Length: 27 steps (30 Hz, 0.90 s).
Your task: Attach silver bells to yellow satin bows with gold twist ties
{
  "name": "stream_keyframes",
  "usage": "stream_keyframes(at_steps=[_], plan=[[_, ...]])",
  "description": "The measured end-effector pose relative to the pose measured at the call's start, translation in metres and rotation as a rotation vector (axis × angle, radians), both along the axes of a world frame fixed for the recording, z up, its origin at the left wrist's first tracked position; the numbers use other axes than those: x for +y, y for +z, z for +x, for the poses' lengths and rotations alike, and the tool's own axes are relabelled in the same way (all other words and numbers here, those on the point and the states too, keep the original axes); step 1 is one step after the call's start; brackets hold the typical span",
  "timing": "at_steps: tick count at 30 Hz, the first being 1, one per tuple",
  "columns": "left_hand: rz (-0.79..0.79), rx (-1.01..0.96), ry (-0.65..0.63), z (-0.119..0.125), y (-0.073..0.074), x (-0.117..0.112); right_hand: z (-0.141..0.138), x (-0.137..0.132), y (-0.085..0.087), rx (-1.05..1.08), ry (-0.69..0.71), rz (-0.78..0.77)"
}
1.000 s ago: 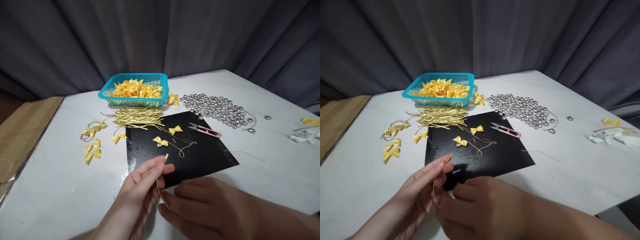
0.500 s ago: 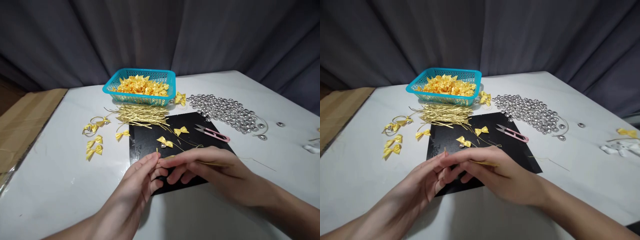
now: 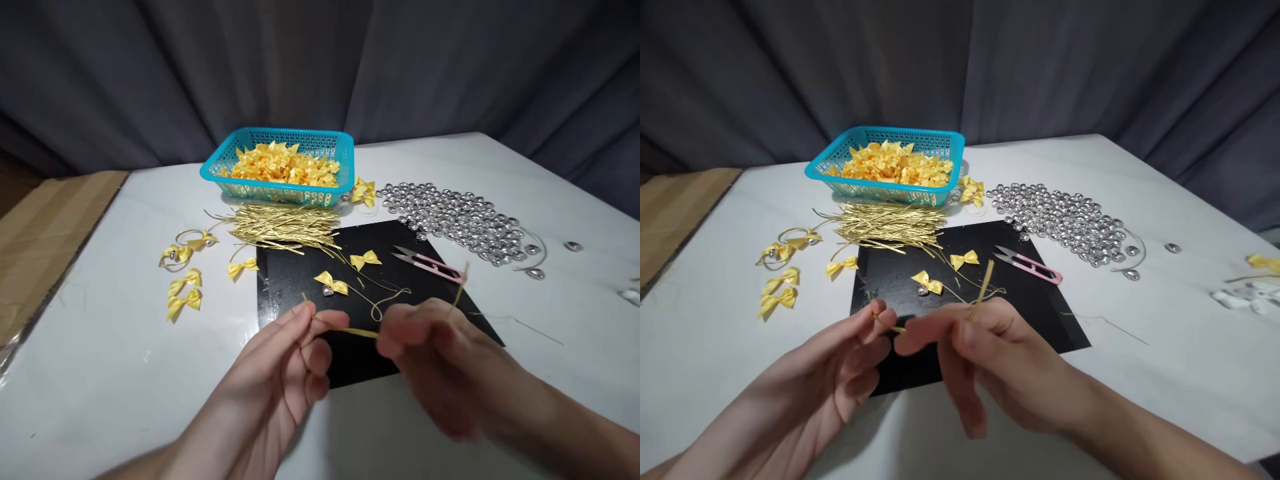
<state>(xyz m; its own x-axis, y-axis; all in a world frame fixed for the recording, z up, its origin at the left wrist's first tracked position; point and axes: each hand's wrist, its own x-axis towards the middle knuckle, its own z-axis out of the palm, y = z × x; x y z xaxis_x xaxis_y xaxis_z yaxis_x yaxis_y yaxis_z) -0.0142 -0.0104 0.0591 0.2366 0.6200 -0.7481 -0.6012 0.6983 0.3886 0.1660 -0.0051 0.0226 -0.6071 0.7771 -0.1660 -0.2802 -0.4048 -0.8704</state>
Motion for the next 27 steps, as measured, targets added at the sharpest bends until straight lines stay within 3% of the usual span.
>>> stream_keyframes(at_steps=[3,9,12,18,23,27], plan=[[0.045,-0.11,-0.102,-0.001,0.005,-0.005,-0.004,-0.002,0.003,0.234,-0.032,-0.238],[0.065,-0.049,-0.079,0.005,-0.01,-0.009,-0.01,0.006,-0.001,0.164,-0.072,-0.351],[0.116,0.035,-0.12,0.008,-0.012,-0.006,-0.008,0.009,-0.005,0.057,-0.073,-0.256],[0.248,0.187,-0.409,0.004,-0.014,0.001,0.0,0.012,-0.003,-0.247,-0.159,0.0],[0.378,0.308,-0.509,-0.003,-0.022,0.008,0.001,0.013,0.005,-0.356,-0.154,0.052],[0.398,0.389,-0.608,-0.006,-0.017,0.012,0.0,0.013,0.005,-0.399,-0.154,0.059]])
